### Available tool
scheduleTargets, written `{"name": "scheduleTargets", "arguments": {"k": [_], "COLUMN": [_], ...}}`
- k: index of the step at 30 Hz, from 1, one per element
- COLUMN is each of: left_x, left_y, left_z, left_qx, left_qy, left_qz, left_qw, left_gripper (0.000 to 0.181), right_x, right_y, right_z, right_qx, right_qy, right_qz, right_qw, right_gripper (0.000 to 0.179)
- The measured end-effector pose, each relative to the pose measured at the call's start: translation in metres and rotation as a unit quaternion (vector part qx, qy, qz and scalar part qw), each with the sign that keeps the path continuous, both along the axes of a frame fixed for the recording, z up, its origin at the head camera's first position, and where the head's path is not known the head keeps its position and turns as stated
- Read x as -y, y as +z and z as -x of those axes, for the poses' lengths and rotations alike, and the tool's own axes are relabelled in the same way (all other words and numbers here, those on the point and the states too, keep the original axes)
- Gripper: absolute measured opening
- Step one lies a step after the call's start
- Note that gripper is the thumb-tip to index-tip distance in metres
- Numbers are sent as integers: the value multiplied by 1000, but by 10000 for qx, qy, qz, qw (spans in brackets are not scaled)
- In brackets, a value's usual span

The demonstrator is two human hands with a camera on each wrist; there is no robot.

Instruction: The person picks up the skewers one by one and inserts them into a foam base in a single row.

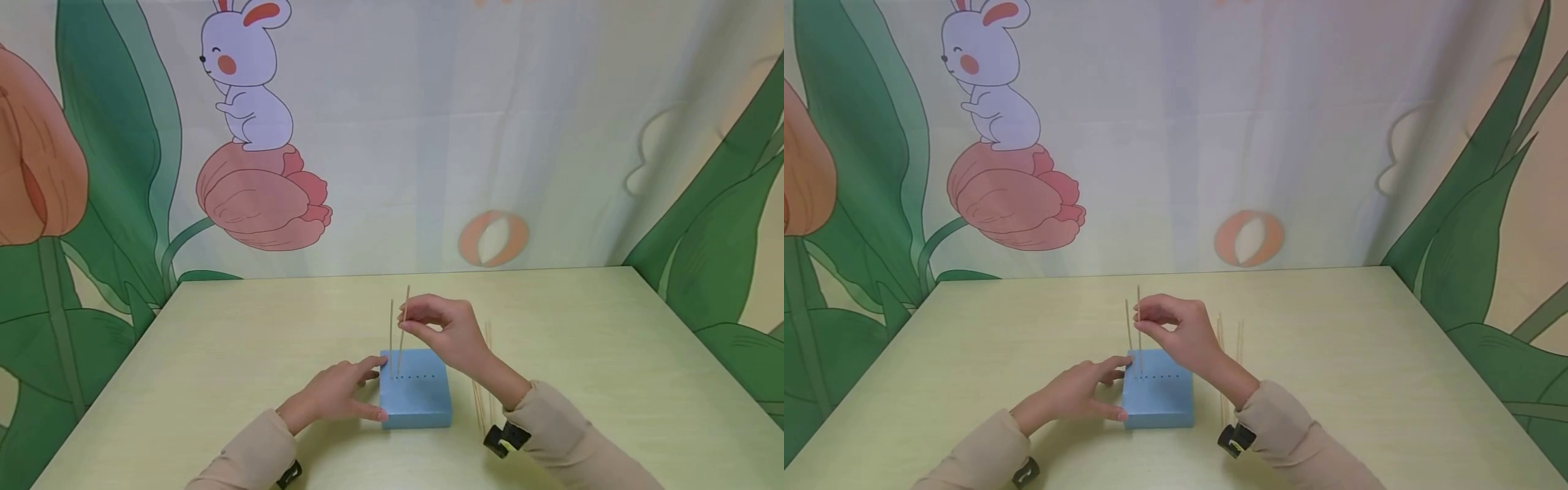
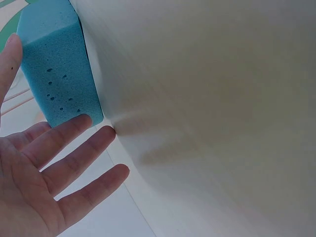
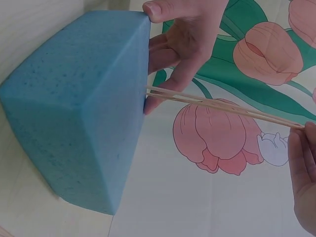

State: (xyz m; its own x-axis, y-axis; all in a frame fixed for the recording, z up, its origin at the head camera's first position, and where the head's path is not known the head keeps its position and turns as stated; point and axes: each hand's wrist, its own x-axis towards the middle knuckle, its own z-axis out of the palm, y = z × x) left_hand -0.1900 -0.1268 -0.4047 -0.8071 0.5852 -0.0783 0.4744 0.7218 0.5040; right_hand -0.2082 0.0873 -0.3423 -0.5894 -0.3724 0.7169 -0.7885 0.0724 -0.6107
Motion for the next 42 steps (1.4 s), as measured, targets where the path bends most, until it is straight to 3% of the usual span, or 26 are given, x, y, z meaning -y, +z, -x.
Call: {"name": "scheduleTargets", "arguments": {"k": [16, 26, 31, 42], "left_x": [1, 2, 1, 0], "left_y": [0, -1, -2, 0], "left_z": [0, 0, 0, -3], "left_qx": [-31, -7, -27, 0], "left_qy": [-17, 2, -6, 86], "left_qz": [-17, -66, -77, 30], "left_qw": [10000, 10000, 10000, 10000], "left_gripper": [86, 85, 86, 86], "right_x": [7, 7, -6, -58], "right_y": [-9, -16, -17, -30], "right_z": [-1, 1, 1, 19], "right_qx": [209, 586, 703, 993], "right_qy": [-273, -436, -367, -1060], "right_qz": [-469, -839, -952, -1660], "right_qw": [9983, 9938, 9923, 9754], "right_gripper": [15, 17, 25, 32]}}
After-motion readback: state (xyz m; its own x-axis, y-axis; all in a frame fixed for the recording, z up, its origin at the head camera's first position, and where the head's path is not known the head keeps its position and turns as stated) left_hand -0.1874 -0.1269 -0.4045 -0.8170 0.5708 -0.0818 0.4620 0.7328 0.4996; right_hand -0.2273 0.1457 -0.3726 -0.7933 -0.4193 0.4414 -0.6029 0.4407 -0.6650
